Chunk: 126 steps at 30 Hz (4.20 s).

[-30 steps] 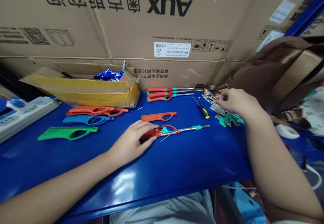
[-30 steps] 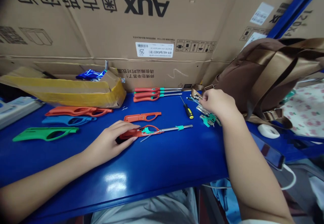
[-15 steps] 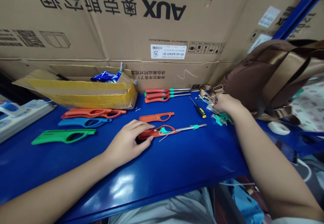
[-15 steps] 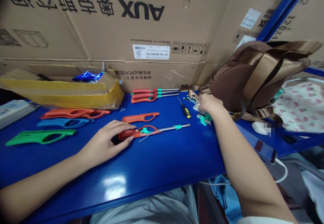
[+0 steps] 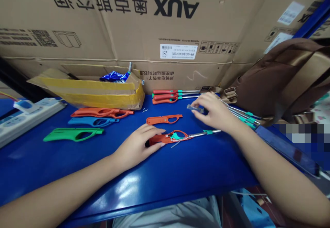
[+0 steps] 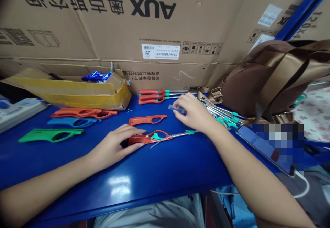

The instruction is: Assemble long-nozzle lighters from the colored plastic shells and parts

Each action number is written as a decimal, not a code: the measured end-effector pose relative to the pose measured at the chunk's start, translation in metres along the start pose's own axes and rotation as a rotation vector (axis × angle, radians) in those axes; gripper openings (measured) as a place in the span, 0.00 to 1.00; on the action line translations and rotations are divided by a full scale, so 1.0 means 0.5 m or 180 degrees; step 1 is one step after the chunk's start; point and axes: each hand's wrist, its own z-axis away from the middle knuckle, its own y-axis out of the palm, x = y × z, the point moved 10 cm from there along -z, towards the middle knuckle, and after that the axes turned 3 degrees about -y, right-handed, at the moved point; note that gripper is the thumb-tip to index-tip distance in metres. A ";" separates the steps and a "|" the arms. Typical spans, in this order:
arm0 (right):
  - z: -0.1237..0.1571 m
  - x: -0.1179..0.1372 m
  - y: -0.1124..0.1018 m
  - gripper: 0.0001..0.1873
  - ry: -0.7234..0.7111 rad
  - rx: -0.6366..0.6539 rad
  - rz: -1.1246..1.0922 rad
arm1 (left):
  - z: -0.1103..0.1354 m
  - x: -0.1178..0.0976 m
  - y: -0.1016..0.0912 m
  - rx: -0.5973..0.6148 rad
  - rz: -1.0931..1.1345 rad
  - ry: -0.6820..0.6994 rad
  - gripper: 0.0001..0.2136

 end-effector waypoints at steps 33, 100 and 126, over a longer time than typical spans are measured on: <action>0.023 0.193 0.070 0.06 -0.1237 -0.0248 -0.0958 | -0.006 -0.021 -0.014 -0.0229 0.1157 -0.0119 0.09; 0.037 0.102 0.196 0.18 0.1131 0.1322 -0.3467 | 0.000 -0.001 -0.021 -0.0289 0.0910 -0.0330 0.08; 0.037 0.104 0.197 0.15 0.0936 0.1276 -0.3278 | 0.002 -0.011 -0.020 -0.0292 0.0834 -0.0113 0.08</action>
